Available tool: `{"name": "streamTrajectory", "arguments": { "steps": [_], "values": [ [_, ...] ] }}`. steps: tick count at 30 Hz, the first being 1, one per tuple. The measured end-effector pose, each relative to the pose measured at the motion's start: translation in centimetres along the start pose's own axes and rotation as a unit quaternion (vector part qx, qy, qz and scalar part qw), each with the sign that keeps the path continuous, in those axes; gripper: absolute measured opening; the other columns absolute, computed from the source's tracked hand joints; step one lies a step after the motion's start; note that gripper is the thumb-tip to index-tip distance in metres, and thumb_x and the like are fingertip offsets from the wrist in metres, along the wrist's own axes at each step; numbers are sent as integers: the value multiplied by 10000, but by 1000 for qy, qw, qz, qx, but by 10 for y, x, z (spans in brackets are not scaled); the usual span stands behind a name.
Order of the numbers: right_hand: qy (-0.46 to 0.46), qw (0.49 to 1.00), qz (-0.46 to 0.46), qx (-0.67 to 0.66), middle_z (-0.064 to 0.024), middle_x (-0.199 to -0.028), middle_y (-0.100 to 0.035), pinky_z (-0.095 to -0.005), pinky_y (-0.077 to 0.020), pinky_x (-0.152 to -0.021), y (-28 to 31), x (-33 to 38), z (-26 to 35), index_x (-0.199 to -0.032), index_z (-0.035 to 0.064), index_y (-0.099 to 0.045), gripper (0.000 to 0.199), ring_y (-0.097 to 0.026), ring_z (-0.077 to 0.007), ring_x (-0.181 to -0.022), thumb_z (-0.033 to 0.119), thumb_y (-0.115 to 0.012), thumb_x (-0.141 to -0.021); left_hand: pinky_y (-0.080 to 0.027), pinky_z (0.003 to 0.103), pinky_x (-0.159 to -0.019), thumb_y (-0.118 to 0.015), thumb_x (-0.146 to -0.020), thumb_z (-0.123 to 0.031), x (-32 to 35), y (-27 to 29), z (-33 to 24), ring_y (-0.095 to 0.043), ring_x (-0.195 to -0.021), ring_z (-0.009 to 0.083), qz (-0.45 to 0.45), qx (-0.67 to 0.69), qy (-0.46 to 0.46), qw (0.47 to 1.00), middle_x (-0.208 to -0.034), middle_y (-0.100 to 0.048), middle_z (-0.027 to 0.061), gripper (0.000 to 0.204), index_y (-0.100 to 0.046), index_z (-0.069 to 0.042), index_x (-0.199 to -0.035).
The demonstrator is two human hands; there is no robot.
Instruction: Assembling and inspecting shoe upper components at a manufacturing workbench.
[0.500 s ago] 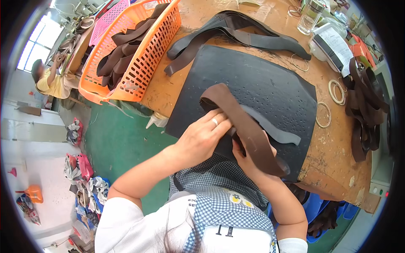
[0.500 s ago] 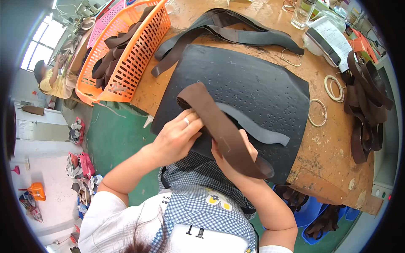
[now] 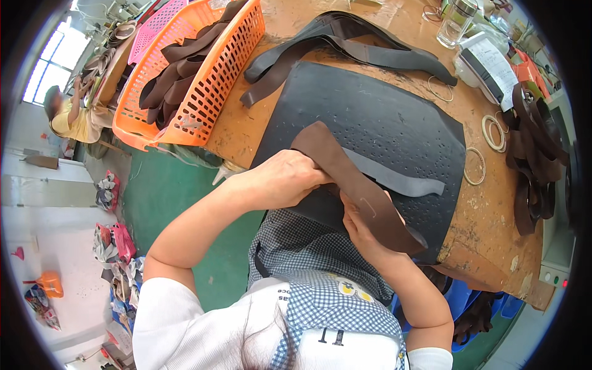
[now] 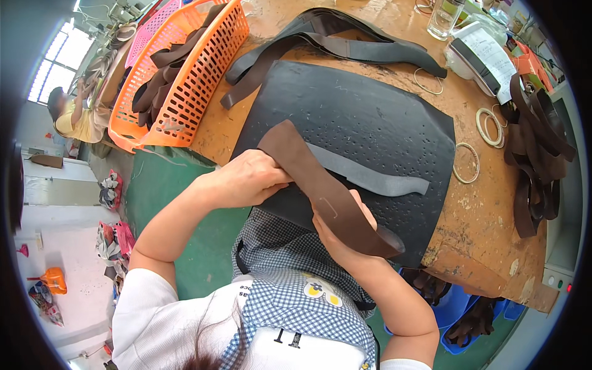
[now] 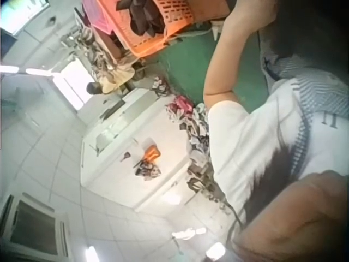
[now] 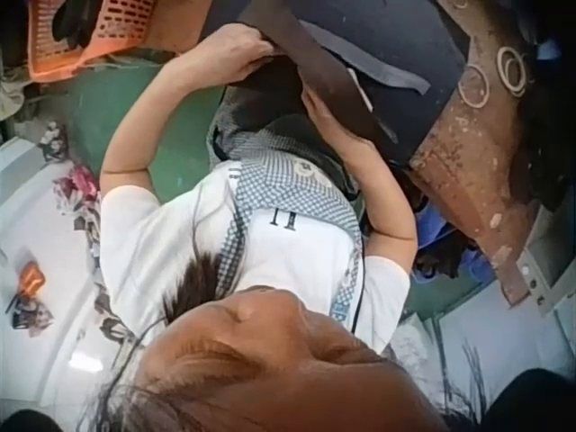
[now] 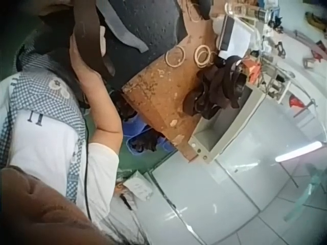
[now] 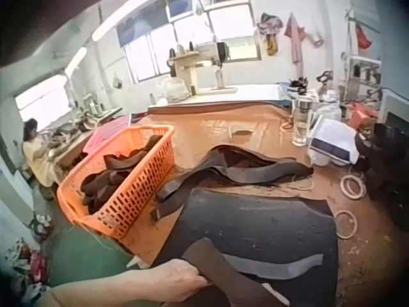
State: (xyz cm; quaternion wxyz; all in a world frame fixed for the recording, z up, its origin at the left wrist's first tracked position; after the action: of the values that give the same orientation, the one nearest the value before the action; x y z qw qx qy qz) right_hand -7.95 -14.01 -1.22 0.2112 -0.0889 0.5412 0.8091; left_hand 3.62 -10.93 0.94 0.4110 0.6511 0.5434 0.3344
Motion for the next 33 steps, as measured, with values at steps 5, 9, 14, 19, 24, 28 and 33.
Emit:
{"name": "streamTrajectory", "arguments": {
  "steps": [5, 9, 14, 19, 24, 28, 33],
  "values": [
    [-117, 992, -2, -38, -71, -1023, -661, -347, -559, -726, 0, 5, -18, -1059, 76, -700, 280, -652, -241, -869, 90, -742, -783, -543, 396, -823, -631, -742, 22, 5, -1, -8, -665, -945, 314, 5, -27, -37, 999, -924, -680, 133, 375, -706, -49, -1103],
    [-113, 993, -20, -39, -59, -1032, -665, -336, -563, -713, 14, -5, -12, -989, 72, -697, 219, -650, -222, -864, 99, -751, -778, -535, 384, -869, -622, -747, 29, 11, -13, -9, -644, -1029, 303, 32, -47, -45, 997, -1038, -668, 125, 405, -691, -50, -1139],
    [-84, 994, -9, -64, -75, -1059, -669, -325, -561, -758, 17, -3, -16, -1045, 89, -717, 286, -651, -229, -926, 111, -774, -766, -522, 382, -912, -595, -795, 1, 9, -12, -19, -617, -1098, 297, 17, -65, -73, 995, -1144, -634, 126, 408, -666, -49, -1194],
    [-55, 996, 11, -68, -101, -1099, -656, -333, -557, -780, 21, 0, -13, -1073, 82, -712, 315, -643, -249, -953, 110, -782, -768, -506, 378, -945, -571, -838, -50, 13, -14, -25, -607, -1114, 272, 7, -104, -103, 989, -1141, -628, 113, 383, -666, -62, -1208],
    [-111, 987, 33, -108, -139, -1149, -627, -353, -535, -831, 12, 16, -21, -1132, 59, -677, 328, -640, -276, -969, 94, -749, -815, -493, 404, -963, -563, -848, -67, 21, -21, -30, -594, -1133, 267, 1, -125, -111, 986, -1165, -609, 106, 358, -672, -69, -1189],
    [31, 999, 23, 8, -151, -1194, -619, -380, -527, -855, 19, 23, -1, -1156, 55, -671, 345, -639, -298, -1014, 86, -742, -819, -490, 424, -955, -548, -859, -78, 20, -25, -31, -595, -1130, 273, 0, -161, -119, 980, -1155, -611, 112, 369, -652, -64, -1213],
    [92, 995, 43, 0, -134, -1159, -664, -399, -536, -864, 34, 19, -2, -1181, 71, -686, 363, -669, -304, -1006, 109, -756, -827, -488, 418, -934, -635, -805, -88, 6, -15, -19, -606, -1091, 293, 9, -100, -104, 989, -1125, -625, 138, 418, -632, -21, -1218]
  ]
}}
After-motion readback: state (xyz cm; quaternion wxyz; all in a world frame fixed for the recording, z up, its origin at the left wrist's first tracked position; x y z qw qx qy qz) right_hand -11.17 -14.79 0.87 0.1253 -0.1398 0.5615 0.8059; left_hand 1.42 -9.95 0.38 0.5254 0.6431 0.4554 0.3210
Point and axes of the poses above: each hand's wrist, its own x-axis away from the middle knuckle, its own y-axis out of the back of the hand, z = x × y, the point moved 10 cm from there along -x, towards the middle knuckle
